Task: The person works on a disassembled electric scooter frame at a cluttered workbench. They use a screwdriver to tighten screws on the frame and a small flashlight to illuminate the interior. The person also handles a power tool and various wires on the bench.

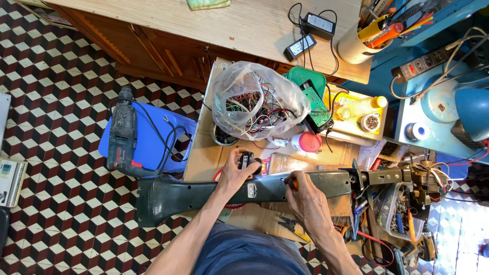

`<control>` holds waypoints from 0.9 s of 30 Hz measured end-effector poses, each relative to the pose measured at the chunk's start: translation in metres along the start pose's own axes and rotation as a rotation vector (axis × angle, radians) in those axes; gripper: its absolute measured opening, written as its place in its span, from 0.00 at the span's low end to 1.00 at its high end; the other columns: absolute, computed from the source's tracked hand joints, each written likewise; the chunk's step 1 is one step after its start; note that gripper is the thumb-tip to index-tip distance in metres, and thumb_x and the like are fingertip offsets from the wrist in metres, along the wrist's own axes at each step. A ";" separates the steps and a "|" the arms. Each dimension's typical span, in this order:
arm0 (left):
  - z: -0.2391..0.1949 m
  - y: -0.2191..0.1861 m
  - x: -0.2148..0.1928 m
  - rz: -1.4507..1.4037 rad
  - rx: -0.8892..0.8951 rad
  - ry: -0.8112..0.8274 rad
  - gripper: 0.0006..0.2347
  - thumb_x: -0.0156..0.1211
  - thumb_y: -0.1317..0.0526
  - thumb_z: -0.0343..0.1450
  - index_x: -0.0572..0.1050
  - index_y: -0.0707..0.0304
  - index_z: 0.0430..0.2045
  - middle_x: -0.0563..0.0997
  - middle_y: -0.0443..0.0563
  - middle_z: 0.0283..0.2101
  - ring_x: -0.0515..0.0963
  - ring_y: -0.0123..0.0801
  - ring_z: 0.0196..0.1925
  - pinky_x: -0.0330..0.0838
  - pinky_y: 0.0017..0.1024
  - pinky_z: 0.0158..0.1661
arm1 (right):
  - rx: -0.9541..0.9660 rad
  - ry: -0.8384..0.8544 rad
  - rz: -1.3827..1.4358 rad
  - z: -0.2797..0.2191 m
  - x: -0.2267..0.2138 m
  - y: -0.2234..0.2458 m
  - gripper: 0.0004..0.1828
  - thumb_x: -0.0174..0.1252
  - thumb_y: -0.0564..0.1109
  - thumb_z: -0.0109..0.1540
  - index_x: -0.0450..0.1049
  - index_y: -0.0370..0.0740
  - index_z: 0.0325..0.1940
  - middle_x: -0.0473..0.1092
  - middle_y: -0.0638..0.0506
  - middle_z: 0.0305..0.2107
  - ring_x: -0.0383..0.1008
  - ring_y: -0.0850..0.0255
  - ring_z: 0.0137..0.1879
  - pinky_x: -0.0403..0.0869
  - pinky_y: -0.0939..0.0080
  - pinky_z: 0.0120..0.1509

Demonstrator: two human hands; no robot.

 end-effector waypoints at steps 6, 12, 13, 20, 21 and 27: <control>0.001 -0.015 -0.004 0.499 0.231 -0.133 0.24 0.71 0.60 0.61 0.69 0.61 0.50 0.82 0.59 0.41 0.83 0.45 0.36 0.77 0.40 0.38 | 0.044 0.004 0.006 0.002 -0.001 0.001 0.16 0.61 0.38 0.60 0.64 0.35 0.48 0.73 0.37 0.38 0.79 0.42 0.37 0.74 0.46 0.39; 0.019 -0.020 0.010 0.705 0.371 -0.066 0.23 0.69 0.60 0.63 0.69 0.58 0.51 0.81 0.60 0.46 0.82 0.52 0.46 0.75 0.45 0.47 | 0.081 0.019 0.030 0.001 -0.006 -0.001 0.16 0.61 0.39 0.60 0.65 0.36 0.49 0.74 0.38 0.38 0.81 0.45 0.40 0.76 0.48 0.41; 0.022 -0.019 0.012 0.734 0.498 -0.063 0.23 0.70 0.61 0.62 0.69 0.60 0.51 0.81 0.62 0.47 0.81 0.54 0.49 0.75 0.45 0.47 | 0.096 -0.009 0.049 0.002 -0.007 -0.003 0.16 0.61 0.39 0.60 0.66 0.36 0.50 0.75 0.38 0.39 0.81 0.45 0.42 0.77 0.49 0.42; 0.060 0.020 0.029 0.907 0.516 0.025 0.25 0.70 0.63 0.62 0.68 0.59 0.53 0.80 0.62 0.50 0.80 0.55 0.49 0.75 0.47 0.48 | 0.101 -0.045 0.017 0.000 -0.007 -0.002 0.18 0.61 0.40 0.60 0.66 0.35 0.52 0.75 0.37 0.44 0.79 0.41 0.47 0.76 0.47 0.46; 0.065 0.025 0.030 0.930 0.504 0.028 0.26 0.71 0.62 0.64 0.66 0.60 0.56 0.79 0.64 0.51 0.80 0.56 0.49 0.74 0.48 0.47 | 0.083 -0.052 0.007 -0.002 -0.008 -0.001 0.17 0.61 0.40 0.60 0.67 0.36 0.51 0.75 0.37 0.44 0.79 0.41 0.47 0.76 0.47 0.46; 0.070 0.029 0.017 1.061 0.442 0.047 0.37 0.71 0.62 0.59 0.60 0.65 0.64 0.76 0.68 0.53 0.78 0.60 0.50 0.73 0.51 0.47 | -0.028 -0.045 -0.018 -0.007 -0.009 0.006 0.17 0.61 0.39 0.59 0.68 0.36 0.51 0.75 0.39 0.43 0.79 0.42 0.46 0.76 0.48 0.46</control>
Point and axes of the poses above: each hand's wrist, its own z-axis towards the middle knuckle, its own x-axis out of the palm, y = z × x, the point moved 4 cm from there along z, towards the middle knuckle
